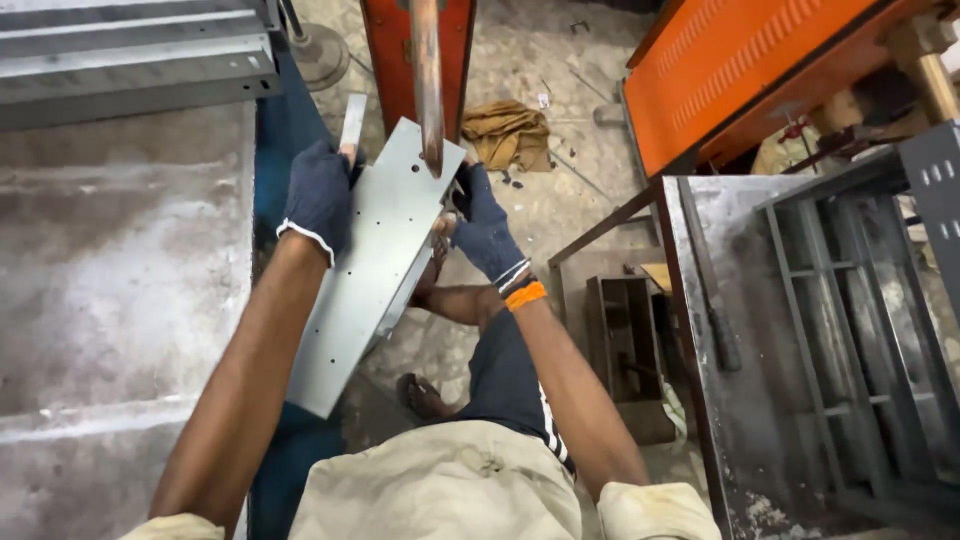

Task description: Assembling metal frames by spot welding and filing metal components.

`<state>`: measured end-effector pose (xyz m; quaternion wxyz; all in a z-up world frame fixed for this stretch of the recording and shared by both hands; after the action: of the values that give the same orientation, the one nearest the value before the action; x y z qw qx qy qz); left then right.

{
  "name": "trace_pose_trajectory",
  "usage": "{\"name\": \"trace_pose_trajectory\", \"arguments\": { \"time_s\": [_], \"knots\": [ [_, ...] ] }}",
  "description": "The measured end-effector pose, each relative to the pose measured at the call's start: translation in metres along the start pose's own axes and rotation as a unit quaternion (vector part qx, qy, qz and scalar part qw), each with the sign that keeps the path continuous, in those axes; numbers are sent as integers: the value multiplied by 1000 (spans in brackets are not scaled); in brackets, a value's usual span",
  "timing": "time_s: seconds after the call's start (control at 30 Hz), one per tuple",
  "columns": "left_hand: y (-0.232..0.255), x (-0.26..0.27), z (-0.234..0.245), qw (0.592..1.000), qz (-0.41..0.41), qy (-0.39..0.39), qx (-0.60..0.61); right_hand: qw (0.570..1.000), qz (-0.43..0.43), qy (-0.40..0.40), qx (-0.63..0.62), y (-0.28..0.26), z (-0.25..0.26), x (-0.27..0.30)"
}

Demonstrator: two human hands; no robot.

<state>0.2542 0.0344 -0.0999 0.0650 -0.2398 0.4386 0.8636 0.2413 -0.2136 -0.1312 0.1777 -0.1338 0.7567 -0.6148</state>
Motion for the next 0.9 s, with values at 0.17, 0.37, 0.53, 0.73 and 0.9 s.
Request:
{"name": "trace_pose_trajectory", "arguments": {
  "time_s": [0.17, 0.37, 0.53, 0.73, 0.9],
  "knots": [
    [8, 14, -1, 934, 260, 56, 240, 999, -16, -2, -48, 25, 8, -10],
    [10, 19, 1, 943, 219, 30, 250, 999, -18, 3, -37, 20, 11, -11],
    [57, 19, 18, 906, 293, -12, 305, 998, -33, 29, -41, -4, -1, 1],
    [89, 9, 27, 919, 190, -171, 299, 950, 78, 228, 198, -84, -22, 62],
    [85, 12, 26, 907, 201, -247, 277, 946, 29, 232, 226, -149, -53, 71]
  ]
}}
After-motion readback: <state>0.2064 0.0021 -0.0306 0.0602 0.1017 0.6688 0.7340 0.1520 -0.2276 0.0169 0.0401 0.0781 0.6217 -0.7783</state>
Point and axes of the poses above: each hand's wrist, its own x-axis away from the middle knuckle, its own z-axis out of the back of the hand, y = z × x, the point moved 8 cm from there along -x, towards the middle knuckle, and after that the axes turned 10 degrees about -z, right-handed, at the moved point
